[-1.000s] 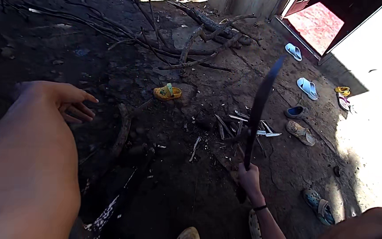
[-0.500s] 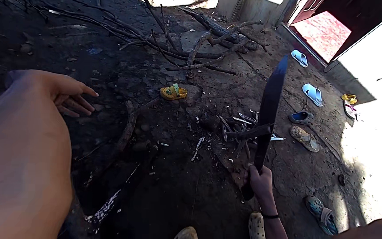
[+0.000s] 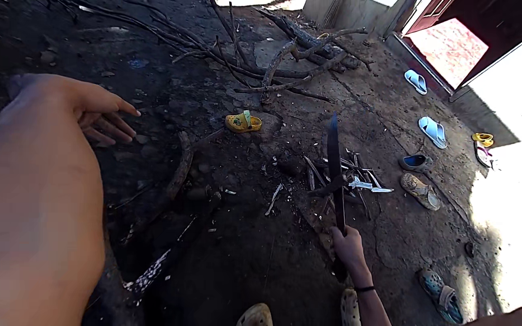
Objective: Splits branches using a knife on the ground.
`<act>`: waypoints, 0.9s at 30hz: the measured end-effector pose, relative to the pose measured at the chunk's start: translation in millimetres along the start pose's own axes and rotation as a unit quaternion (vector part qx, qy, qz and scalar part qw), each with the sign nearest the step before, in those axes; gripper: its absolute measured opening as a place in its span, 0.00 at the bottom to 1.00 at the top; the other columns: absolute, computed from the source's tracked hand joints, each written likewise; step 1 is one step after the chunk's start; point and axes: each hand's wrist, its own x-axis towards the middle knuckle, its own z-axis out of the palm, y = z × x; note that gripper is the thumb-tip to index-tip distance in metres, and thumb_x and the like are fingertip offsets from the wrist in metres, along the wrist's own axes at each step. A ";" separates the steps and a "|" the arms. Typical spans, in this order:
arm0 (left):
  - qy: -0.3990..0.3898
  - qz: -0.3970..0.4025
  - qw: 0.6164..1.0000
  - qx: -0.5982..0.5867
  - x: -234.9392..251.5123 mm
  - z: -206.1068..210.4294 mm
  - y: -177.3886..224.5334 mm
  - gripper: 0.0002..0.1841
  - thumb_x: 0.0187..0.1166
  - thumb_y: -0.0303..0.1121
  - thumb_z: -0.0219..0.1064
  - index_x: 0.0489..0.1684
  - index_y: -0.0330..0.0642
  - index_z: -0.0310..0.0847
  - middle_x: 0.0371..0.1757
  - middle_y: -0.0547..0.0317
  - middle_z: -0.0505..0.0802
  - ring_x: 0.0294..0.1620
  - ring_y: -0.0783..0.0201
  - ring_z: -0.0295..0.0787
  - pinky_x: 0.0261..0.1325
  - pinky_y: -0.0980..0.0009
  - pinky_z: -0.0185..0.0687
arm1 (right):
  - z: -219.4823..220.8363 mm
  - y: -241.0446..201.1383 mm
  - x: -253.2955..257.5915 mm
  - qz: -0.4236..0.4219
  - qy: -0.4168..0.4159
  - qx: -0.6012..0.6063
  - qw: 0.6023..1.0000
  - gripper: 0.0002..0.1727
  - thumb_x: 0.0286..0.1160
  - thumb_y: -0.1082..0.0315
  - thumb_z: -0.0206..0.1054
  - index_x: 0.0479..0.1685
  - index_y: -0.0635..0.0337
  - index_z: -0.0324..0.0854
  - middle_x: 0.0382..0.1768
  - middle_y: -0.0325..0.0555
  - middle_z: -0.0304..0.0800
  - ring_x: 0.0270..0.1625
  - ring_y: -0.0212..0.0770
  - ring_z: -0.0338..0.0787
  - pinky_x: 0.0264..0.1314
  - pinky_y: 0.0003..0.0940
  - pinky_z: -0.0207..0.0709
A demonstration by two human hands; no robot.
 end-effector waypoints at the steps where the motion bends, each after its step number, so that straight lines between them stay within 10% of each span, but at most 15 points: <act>1: -0.003 -0.007 1.000 -0.010 -3.3 2.1 -1.0 0.24 0.95 0.44 0.48 0.82 0.39 0.65 0.72 0.34 0.82 0.64 0.42 0.83 0.64 0.44 0.73 | -2.4 -2.3 -7.1 -0.041 0.021 0.020 0.999 0.14 0.87 0.65 0.57 0.32 0.60 0.81 0.14 0.38 0.81 0.13 0.32 0.81 0.20 0.31 0.81; 3: -0.009 -0.028 1.000 -0.001 -3.0 7.5 -5.0 0.24 0.95 0.44 0.48 0.82 0.39 0.66 0.73 0.34 0.82 0.65 0.42 0.82 0.66 0.43 0.72 | 6.1 2.4 -12.8 -0.093 0.065 0.033 0.993 0.14 0.83 0.66 0.56 0.27 0.57 0.79 0.13 0.33 0.77 0.13 0.29 0.79 0.20 0.29 0.79; 9: -0.022 -0.050 0.998 0.043 9.7 4.2 -12.6 0.23 0.94 0.46 0.49 0.78 0.41 0.69 0.65 0.39 0.87 0.58 0.48 0.86 0.60 0.48 0.77 | 21.0 16.0 12.2 0.141 -0.030 -0.053 0.988 0.19 0.91 0.55 0.55 0.40 0.62 0.80 0.16 0.42 0.79 0.13 0.36 0.81 0.18 0.34 0.81; 17: 0.002 -0.012 1.000 0.003 4.5 -3.9 -6.0 0.25 0.96 0.45 0.47 0.83 0.40 0.65 0.73 0.35 0.82 0.68 0.40 0.81 0.67 0.42 0.72 | 4.3 -5.8 -2.4 0.120 -0.014 0.014 0.993 0.17 0.92 0.59 0.57 0.40 0.63 0.78 0.13 0.41 0.79 0.10 0.34 0.80 0.13 0.30 0.79; 21: -0.001 -0.030 0.999 0.036 32.3 -5.7 -27.5 0.23 0.92 0.48 0.52 0.76 0.45 0.71 0.62 0.40 0.88 0.55 0.49 0.88 0.58 0.49 0.78 | -4.9 -28.1 -17.0 0.083 0.013 0.021 0.996 0.19 0.92 0.61 0.55 0.30 0.62 0.76 0.11 0.40 0.77 0.09 0.34 0.79 0.14 0.32 0.79; 27: -0.017 -0.047 0.998 0.037 13.4 1.7 -14.4 0.22 0.95 0.44 0.49 0.79 0.43 0.68 0.65 0.37 0.86 0.58 0.47 0.85 0.60 0.46 0.76 | 19.4 -0.6 11.6 0.167 -0.036 -0.050 0.984 0.18 0.90 0.55 0.56 0.43 0.63 0.77 0.14 0.42 0.77 0.11 0.35 0.79 0.15 0.34 0.79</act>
